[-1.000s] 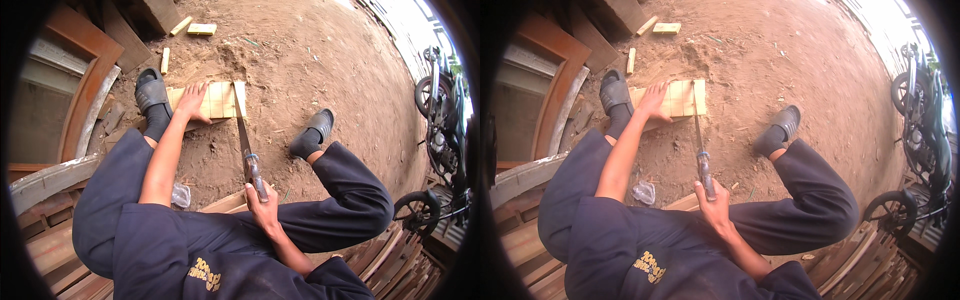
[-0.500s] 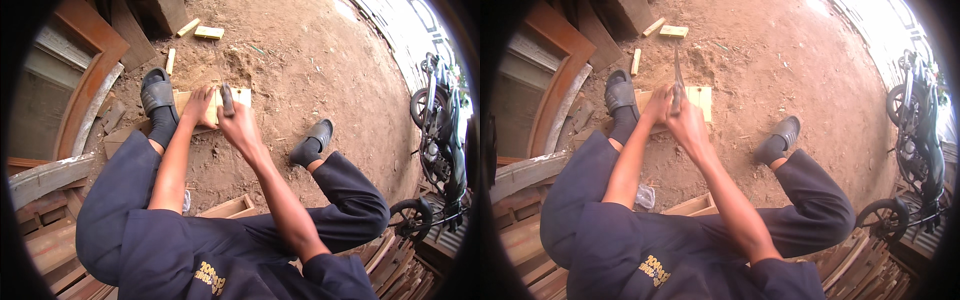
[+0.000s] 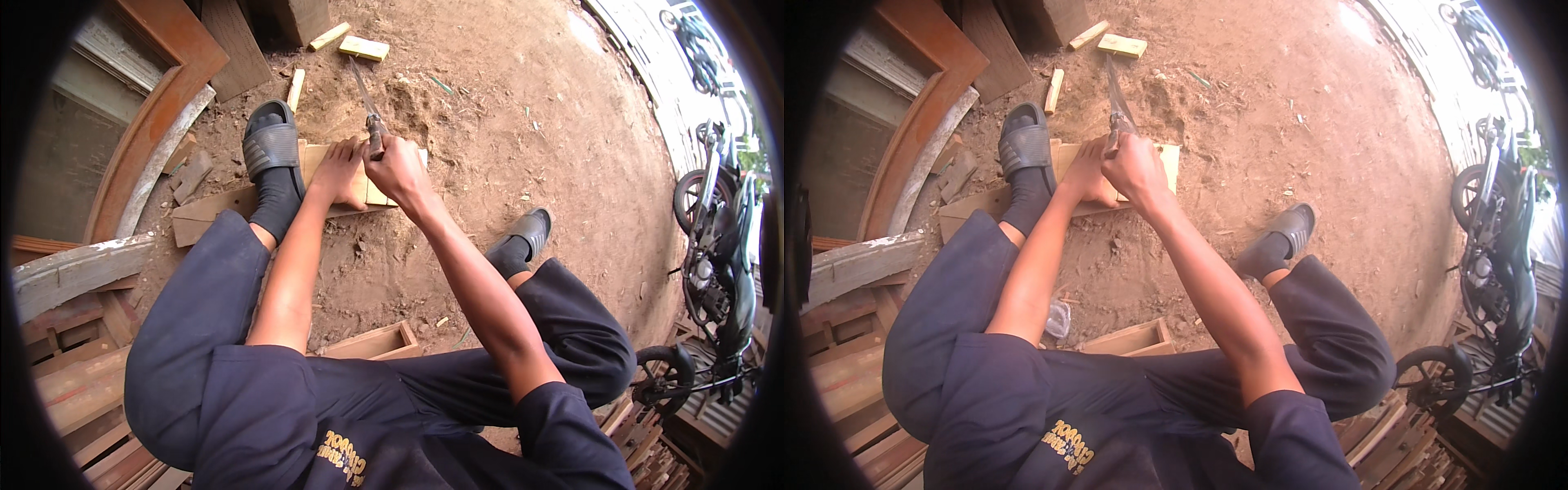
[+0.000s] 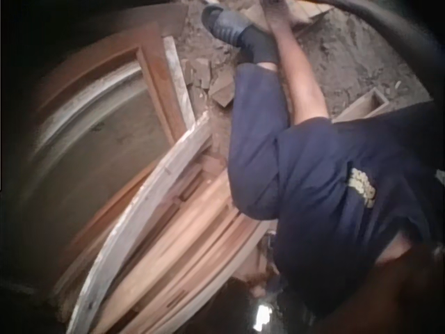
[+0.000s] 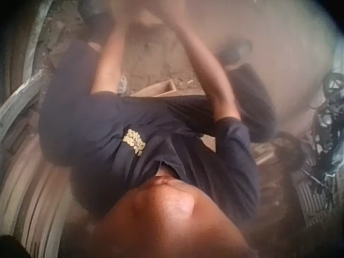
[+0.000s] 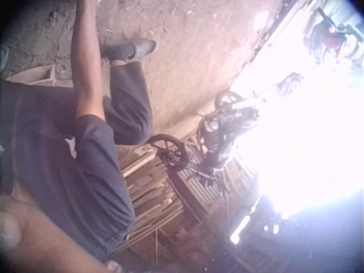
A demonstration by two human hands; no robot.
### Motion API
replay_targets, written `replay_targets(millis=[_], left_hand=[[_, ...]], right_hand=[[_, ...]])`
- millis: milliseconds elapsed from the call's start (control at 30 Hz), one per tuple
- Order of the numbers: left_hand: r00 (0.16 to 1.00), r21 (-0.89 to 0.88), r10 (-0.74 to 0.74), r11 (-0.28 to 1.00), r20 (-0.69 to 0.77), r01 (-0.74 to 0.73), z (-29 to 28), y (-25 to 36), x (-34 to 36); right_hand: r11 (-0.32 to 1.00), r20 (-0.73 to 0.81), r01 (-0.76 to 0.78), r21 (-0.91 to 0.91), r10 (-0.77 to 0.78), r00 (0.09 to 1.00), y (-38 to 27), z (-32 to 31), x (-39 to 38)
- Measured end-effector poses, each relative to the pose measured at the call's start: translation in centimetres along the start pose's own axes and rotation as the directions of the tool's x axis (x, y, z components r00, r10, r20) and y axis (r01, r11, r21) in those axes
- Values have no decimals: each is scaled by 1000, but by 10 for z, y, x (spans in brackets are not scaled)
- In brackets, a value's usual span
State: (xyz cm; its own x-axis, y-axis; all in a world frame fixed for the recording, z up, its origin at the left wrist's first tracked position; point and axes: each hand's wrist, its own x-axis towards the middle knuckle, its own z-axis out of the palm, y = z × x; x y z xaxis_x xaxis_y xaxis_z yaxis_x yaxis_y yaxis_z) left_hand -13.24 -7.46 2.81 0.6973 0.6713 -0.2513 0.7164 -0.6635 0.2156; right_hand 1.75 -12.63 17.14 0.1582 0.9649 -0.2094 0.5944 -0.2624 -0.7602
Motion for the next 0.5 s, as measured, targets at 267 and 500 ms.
replay_targets(millis=[267,500], left_hand=[[1000,17,8,1000,-9,-8,7,-4,3],[998,69,-37,997,50,33,0,2,3]], right_hand=[[999,-64,39,6,-38,997,9,5,10],[987,31,-103,126,100,995,5,-10,-2]])
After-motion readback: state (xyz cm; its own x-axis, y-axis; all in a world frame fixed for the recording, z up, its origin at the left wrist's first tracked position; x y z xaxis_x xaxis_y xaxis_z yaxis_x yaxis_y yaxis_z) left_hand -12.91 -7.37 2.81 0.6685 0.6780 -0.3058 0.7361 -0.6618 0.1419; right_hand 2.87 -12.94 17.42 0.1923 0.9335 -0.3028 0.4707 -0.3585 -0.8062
